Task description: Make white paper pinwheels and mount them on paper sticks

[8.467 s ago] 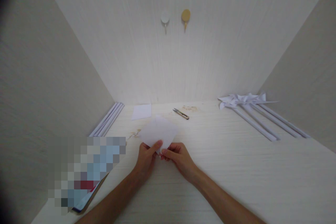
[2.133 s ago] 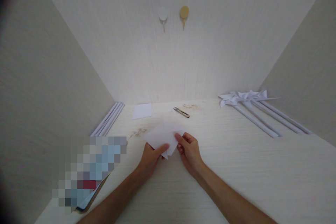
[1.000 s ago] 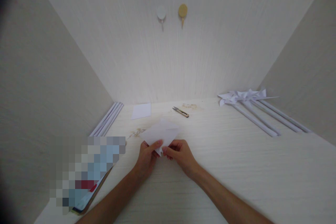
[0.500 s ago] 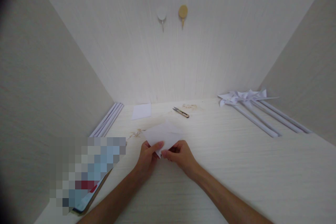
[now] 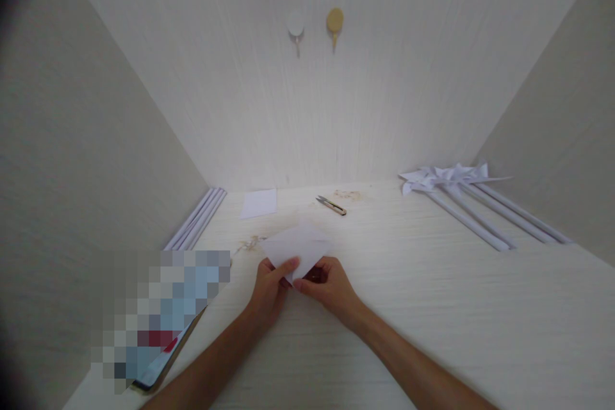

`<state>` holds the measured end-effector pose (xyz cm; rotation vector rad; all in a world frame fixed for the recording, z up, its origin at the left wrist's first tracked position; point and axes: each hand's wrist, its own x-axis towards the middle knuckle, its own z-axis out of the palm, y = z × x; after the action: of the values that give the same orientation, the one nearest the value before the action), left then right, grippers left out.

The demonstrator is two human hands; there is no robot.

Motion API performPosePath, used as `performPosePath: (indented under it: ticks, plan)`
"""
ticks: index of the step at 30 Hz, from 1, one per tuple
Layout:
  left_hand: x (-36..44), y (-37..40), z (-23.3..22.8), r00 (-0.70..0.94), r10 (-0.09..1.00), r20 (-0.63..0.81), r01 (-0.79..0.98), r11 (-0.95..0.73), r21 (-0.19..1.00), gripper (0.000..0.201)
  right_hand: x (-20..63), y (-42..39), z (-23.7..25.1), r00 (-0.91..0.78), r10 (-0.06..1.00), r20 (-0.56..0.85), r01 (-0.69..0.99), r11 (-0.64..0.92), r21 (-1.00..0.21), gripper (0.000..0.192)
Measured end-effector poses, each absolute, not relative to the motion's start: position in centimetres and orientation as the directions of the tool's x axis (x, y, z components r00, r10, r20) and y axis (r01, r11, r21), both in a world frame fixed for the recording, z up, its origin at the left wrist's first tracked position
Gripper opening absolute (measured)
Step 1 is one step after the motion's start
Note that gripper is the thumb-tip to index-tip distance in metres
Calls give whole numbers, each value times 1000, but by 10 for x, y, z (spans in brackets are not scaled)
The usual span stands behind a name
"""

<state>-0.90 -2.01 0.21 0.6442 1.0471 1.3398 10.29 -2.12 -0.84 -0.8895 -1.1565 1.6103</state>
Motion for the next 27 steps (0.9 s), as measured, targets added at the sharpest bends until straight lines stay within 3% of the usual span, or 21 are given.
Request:
performPosePath:
  ticks: [9, 20, 27]
  plan:
    - [-11, -17, -6, -161, 974, -161, -368, 92, 925, 22, 102, -22, 4, -300, 953, -41, -140, -87, -986, 20]
    - [-13, -13, -6, -307, 936, -171, -474, 6, 881, 23, 102, -24, 2, -319, 948, 22, -60, 3, -998, 14]
    - [-12, -16, -5, -230, 961, -157, -434, 43, 900, 24, 102, -23, 0, -256, 967, 11, -57, -4, -998, 21]
